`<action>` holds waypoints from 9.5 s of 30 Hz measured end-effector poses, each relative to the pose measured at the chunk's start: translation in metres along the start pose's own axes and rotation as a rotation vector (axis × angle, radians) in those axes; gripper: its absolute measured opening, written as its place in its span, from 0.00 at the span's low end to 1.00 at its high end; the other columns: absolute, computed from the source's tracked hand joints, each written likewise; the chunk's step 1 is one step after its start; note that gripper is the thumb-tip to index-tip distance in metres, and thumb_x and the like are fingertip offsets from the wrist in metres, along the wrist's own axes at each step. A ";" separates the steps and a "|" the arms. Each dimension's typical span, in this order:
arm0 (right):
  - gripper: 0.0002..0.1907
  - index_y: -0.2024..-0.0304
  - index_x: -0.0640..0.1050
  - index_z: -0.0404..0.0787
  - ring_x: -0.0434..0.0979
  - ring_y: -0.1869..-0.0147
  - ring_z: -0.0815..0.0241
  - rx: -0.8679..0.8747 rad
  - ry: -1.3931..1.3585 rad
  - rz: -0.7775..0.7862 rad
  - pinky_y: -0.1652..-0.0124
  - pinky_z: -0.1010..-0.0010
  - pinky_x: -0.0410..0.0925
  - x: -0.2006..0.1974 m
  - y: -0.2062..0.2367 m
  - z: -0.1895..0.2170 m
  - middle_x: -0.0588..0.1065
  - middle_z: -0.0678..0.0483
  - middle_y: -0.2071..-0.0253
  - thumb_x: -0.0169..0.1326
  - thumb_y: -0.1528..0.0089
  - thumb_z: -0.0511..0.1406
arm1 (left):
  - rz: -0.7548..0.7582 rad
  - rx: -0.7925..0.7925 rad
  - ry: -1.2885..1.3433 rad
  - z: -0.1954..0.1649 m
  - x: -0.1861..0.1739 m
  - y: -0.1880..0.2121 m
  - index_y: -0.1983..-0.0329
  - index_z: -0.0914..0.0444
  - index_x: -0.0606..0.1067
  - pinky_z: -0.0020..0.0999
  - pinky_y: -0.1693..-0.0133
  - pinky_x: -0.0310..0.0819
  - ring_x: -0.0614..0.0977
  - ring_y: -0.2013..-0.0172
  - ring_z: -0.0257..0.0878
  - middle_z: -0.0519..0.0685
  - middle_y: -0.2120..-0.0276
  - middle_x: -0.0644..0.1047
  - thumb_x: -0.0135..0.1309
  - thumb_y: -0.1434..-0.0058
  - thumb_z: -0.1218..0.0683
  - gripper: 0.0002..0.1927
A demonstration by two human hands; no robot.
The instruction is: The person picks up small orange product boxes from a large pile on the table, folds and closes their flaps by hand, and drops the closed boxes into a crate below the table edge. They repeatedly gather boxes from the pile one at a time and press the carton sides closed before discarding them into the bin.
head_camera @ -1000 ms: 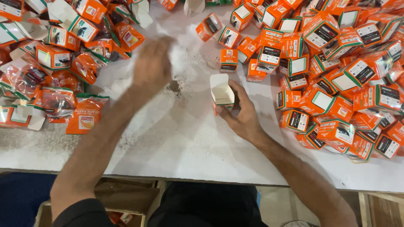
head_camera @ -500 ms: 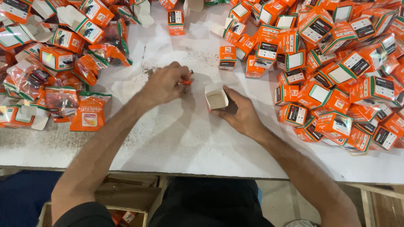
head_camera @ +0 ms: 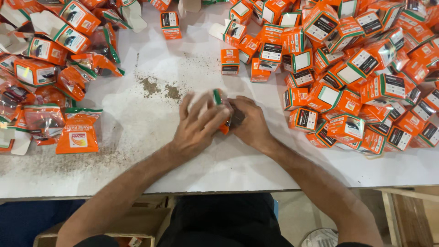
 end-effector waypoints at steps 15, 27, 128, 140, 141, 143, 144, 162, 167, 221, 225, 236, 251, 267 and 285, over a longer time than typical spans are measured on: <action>0.36 0.41 0.73 0.35 0.72 0.37 0.39 -0.008 0.085 0.075 0.40 0.54 0.67 -0.002 0.002 0.015 0.75 0.41 0.43 0.70 0.51 0.32 | 0.031 -1.005 0.645 0.010 0.028 -0.006 0.45 0.68 0.62 0.37 0.65 0.75 0.72 0.56 0.49 0.59 0.48 0.71 0.60 0.39 0.60 0.24; 0.30 0.43 0.75 0.39 0.76 0.39 0.40 -0.197 0.187 0.065 0.42 0.53 0.70 0.000 0.007 0.016 0.77 0.42 0.45 0.70 0.47 0.31 | 0.146 -1.129 1.391 0.037 0.036 0.011 0.56 0.65 0.70 0.30 0.70 0.81 0.80 0.69 0.31 0.45 0.66 0.77 0.50 0.38 0.62 0.08; 0.31 0.35 0.64 0.31 0.78 0.37 0.52 -0.027 -0.221 0.203 0.40 0.62 0.70 0.039 -0.011 0.043 0.76 0.43 0.42 0.61 0.34 0.36 | -0.645 -1.059 -0.254 0.225 -0.162 0.148 0.36 0.69 0.70 0.45 0.34 0.60 0.73 0.38 0.51 0.61 0.39 0.74 0.49 0.26 0.46 0.25; 0.32 0.39 0.66 0.33 0.81 0.40 0.48 0.042 -0.147 0.149 0.42 0.62 0.73 0.012 0.001 0.041 0.77 0.43 0.45 0.65 0.39 0.37 | -0.328 -0.597 -0.154 0.164 -0.026 -0.020 0.35 0.68 0.63 0.54 0.39 0.58 0.65 0.38 0.61 0.66 0.39 0.65 0.56 0.31 0.52 0.27; 0.32 0.39 0.67 0.33 0.81 0.40 0.48 0.040 -0.127 0.136 0.43 0.61 0.73 0.008 0.001 0.039 0.77 0.42 0.46 0.66 0.40 0.37 | -0.239 -0.562 -0.087 0.146 -0.034 -0.017 0.37 0.66 0.65 0.51 0.41 0.64 0.69 0.39 0.57 0.62 0.41 0.69 0.53 0.28 0.54 0.20; 0.32 0.40 0.69 0.33 0.81 0.40 0.47 0.033 -0.083 0.109 0.44 0.60 0.73 0.001 -0.002 0.035 0.78 0.41 0.46 0.67 0.42 0.36 | 0.108 -0.598 -0.071 0.110 -0.037 -0.016 0.42 0.63 0.69 0.53 0.53 0.71 0.77 0.49 0.56 0.58 0.50 0.75 0.51 0.26 0.53 0.13; 0.32 0.41 0.69 0.33 0.80 0.41 0.47 0.029 -0.059 0.105 0.44 0.60 0.73 -0.001 -0.004 0.033 0.78 0.41 0.47 0.68 0.43 0.36 | 0.368 -0.657 -0.117 0.094 -0.030 -0.016 0.45 0.62 0.71 0.58 0.63 0.73 0.81 0.58 0.59 0.58 0.56 0.77 0.52 0.28 0.51 0.13; 0.29 0.47 0.78 0.34 0.81 0.45 0.52 0.163 -0.292 0.163 0.44 0.65 0.74 0.000 -0.002 0.006 0.79 0.47 0.49 0.72 0.48 0.33 | -0.147 0.223 0.198 0.001 -0.049 0.001 0.50 0.63 0.74 0.46 0.48 0.80 0.79 0.49 0.55 0.62 0.50 0.75 0.63 0.42 0.65 0.18; 0.30 0.48 0.78 0.35 0.81 0.47 0.49 0.025 -0.051 0.138 0.47 0.62 0.72 -0.004 -0.003 0.012 0.79 0.47 0.52 0.71 0.53 0.28 | 0.011 0.089 0.112 0.004 -0.021 -0.005 0.42 0.67 0.76 0.56 0.37 0.76 0.78 0.43 0.55 0.58 0.49 0.76 0.67 0.42 0.63 0.24; 0.28 0.44 0.71 0.37 0.81 0.51 0.40 -0.087 0.194 0.102 0.52 0.55 0.74 0.007 0.006 0.022 0.75 0.37 0.42 0.65 0.45 0.28 | 0.012 -0.468 0.677 0.031 0.016 -0.002 0.46 0.70 0.77 0.43 0.46 0.77 0.82 0.49 0.50 0.57 0.50 0.80 0.55 0.39 0.67 0.17; 0.29 0.48 0.62 0.37 0.80 0.47 0.36 0.082 0.114 0.120 0.54 0.53 0.74 0.007 0.008 0.017 0.78 0.40 0.50 0.67 0.43 0.32 | 0.100 -0.300 0.688 0.019 -0.002 -0.003 0.48 0.67 0.75 0.45 0.39 0.75 0.77 0.38 0.55 0.58 0.41 0.77 0.60 0.41 0.65 0.17; 0.33 0.44 0.59 0.38 0.78 0.42 0.38 0.060 0.107 0.163 0.47 0.55 0.73 0.002 0.005 0.019 0.75 0.39 0.45 0.66 0.43 0.32 | 0.213 -0.195 0.509 0.019 0.000 0.002 0.52 0.66 0.75 0.47 0.35 0.71 0.71 0.32 0.58 0.59 0.35 0.73 0.61 0.37 0.61 0.11; 0.38 0.34 0.67 0.39 0.63 0.28 0.35 -0.277 0.949 -0.283 0.34 0.39 0.59 -0.064 -0.006 0.063 0.64 0.36 0.34 0.66 0.46 0.34 | -0.001 -0.187 0.183 0.060 0.027 -0.059 0.39 0.61 0.70 0.52 0.43 0.71 0.76 0.44 0.55 0.54 0.37 0.70 0.60 0.33 0.62 0.21; 0.37 0.24 0.52 0.32 0.56 0.20 0.39 -0.141 -0.397 -0.021 0.27 0.46 0.53 -0.041 -0.006 0.035 0.61 0.35 0.29 0.52 0.31 0.32 | 0.275 -0.092 0.689 0.052 -0.022 -0.095 0.55 0.65 0.69 0.42 0.63 0.71 0.77 0.63 0.50 0.51 0.59 0.69 0.55 0.33 0.69 0.10; 0.37 0.46 0.74 0.32 0.80 0.46 0.46 0.074 -0.032 0.048 0.47 0.61 0.72 -0.003 -0.002 0.024 0.78 0.43 0.50 0.75 0.54 0.37 | -0.170 -0.333 0.382 0.063 -0.018 -0.012 0.44 0.64 0.71 0.40 0.51 0.79 0.82 0.57 0.45 0.55 0.52 0.76 0.55 0.46 0.73 0.26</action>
Point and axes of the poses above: each hand's wrist, its own y-axis away from the middle knuckle, its own x-axis out of the palm, z = x × y, the point moved 2 cm from there along -y, towards the middle knuckle
